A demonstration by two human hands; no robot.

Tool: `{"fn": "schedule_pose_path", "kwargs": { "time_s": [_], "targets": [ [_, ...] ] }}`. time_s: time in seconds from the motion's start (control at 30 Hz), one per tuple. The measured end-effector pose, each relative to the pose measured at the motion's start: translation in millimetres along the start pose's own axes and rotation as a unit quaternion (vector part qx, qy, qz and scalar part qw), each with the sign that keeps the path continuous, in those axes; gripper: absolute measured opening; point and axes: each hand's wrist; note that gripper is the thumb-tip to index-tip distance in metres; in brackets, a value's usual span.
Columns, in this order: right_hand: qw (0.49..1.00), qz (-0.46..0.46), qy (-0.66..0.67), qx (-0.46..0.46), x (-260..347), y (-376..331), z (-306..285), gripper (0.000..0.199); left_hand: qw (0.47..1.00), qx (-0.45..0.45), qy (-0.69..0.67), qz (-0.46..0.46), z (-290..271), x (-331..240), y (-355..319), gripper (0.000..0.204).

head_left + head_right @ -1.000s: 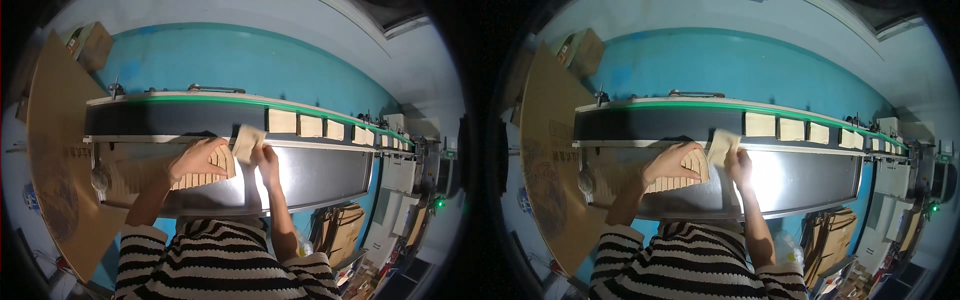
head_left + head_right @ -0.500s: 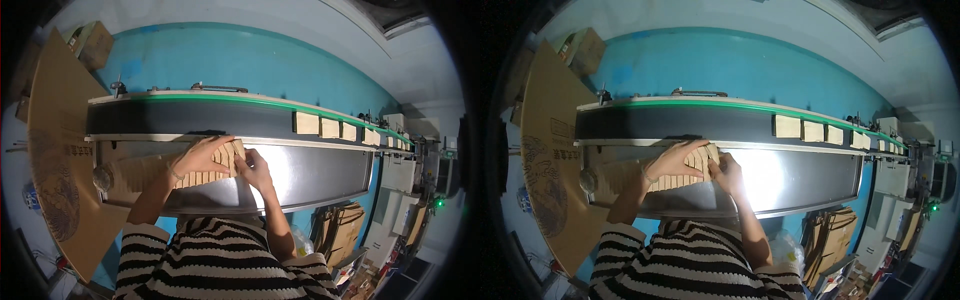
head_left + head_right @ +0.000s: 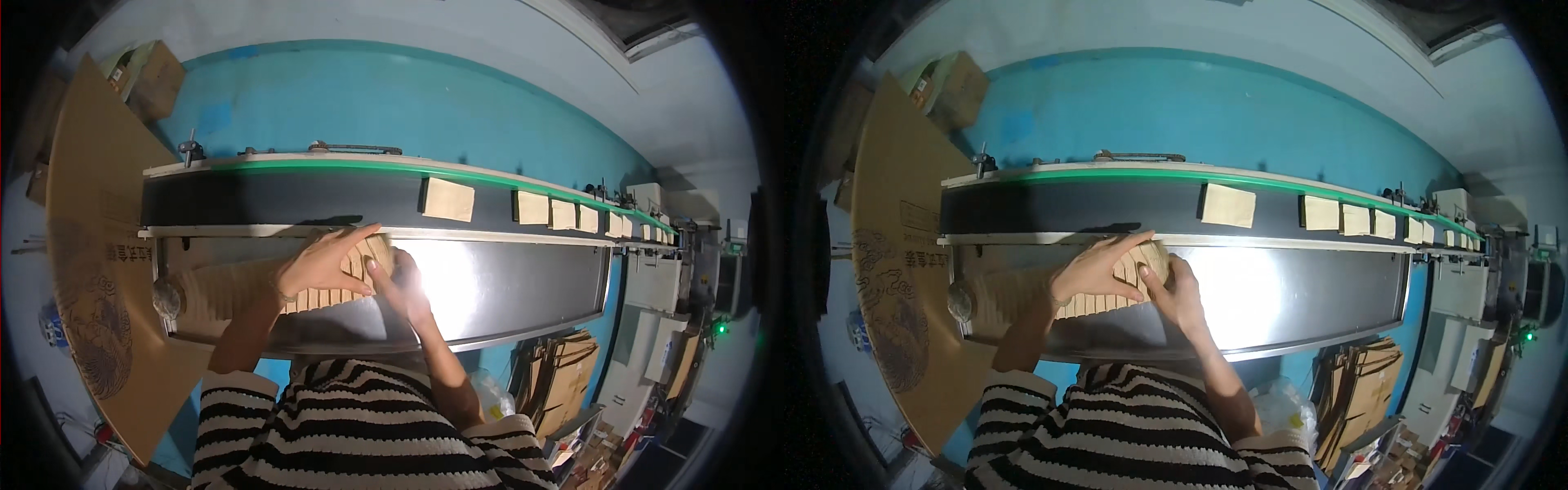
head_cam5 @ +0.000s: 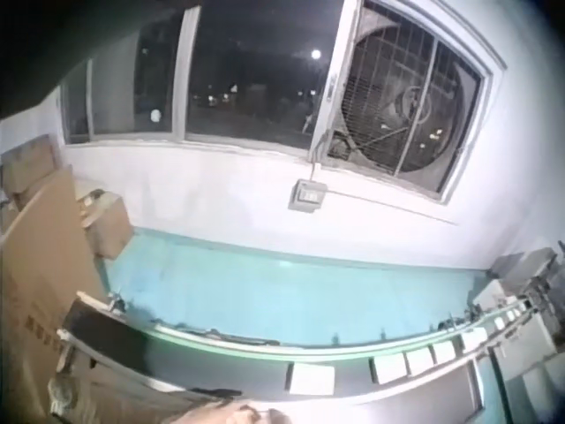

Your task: Moving and aligning stacks of paper product on a conveyor system and transferring between processing points.

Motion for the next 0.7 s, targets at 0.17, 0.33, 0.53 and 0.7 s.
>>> {"fn": "schedule_pose_path", "kwargs": {
  "time_s": [0.17, 0.33, 0.53, 0.7],
  "targets": [
    [0.997, 0.051, -0.035, 0.049, -43.9, -1.6, -15.5, 0.04, 0.997, 0.072, -0.002, -0.038, -8.3, 3.6, -9.1, 0.074],
    [0.938, 0.151, 0.305, -0.066, -7.3, 36.1, -6.0, 0.049, 0.998, 0.048, 0.0, -0.037, -6.1, 10.7, -15.3, 0.072],
    [0.992, 0.053, 0.106, 0.041, 8.3, -15.2, 23.5, 0.055, 0.999, 0.035, -0.011, -0.004, -14.9, 5.1, -23.3, 0.076],
    [0.991, 0.069, 0.11, 0.006, -36.3, -2.5, 1.3, 0.038, 0.995, 0.085, -0.026, -0.046, -19.4, 9.6, -26.0, 0.077]
  ]
}}
Point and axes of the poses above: each hand's wrist, its own y-axis towards the middle knuckle, its own z-axis out of the palm, x = y × z, and after that the axes turned 2 degrees about y, right-handed
